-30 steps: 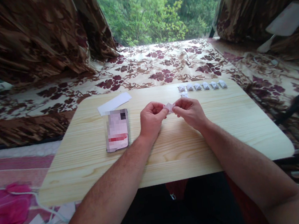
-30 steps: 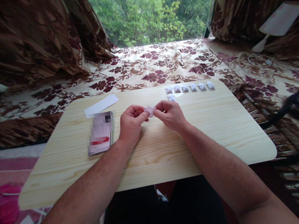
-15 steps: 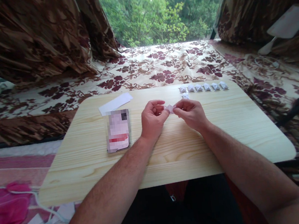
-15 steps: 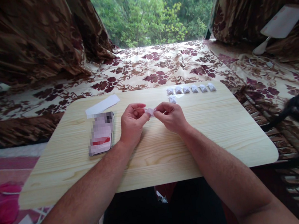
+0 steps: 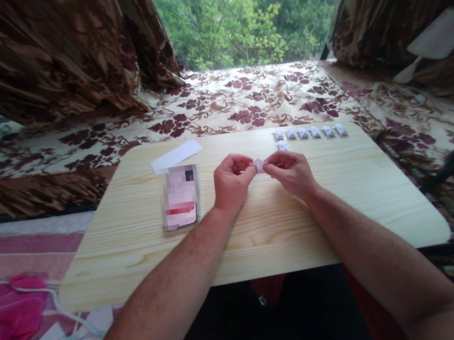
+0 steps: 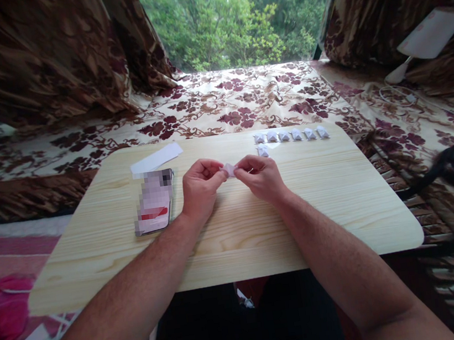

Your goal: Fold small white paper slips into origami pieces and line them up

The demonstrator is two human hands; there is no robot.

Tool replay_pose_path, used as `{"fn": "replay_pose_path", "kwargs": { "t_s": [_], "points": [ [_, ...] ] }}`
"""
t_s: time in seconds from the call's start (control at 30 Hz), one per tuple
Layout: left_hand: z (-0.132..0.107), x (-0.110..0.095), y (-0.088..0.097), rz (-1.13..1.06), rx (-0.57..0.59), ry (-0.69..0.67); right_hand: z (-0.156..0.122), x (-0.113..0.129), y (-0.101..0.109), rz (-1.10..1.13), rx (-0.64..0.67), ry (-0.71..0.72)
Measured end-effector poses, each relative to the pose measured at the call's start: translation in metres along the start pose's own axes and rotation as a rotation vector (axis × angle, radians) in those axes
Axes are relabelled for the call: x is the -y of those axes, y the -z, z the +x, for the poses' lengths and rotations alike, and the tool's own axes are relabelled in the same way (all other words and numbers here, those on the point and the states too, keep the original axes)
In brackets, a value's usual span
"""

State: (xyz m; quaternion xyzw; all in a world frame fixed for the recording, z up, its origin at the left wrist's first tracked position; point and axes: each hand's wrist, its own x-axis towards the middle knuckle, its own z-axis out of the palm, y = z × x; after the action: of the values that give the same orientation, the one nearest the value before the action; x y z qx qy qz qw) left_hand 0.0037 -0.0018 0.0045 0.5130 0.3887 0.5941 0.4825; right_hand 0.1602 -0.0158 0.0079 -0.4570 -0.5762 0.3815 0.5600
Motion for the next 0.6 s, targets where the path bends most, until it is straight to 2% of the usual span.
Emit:
{"fn": "replay_pose_path", "kwargs": {
  "t_s": [0.6],
  "points": [
    [-0.0009,0.0005,0.0006,0.08,0.075,-0.003,-0.0018,0.0024,-0.0032,0.027,0.017,-0.025]
  ]
}}
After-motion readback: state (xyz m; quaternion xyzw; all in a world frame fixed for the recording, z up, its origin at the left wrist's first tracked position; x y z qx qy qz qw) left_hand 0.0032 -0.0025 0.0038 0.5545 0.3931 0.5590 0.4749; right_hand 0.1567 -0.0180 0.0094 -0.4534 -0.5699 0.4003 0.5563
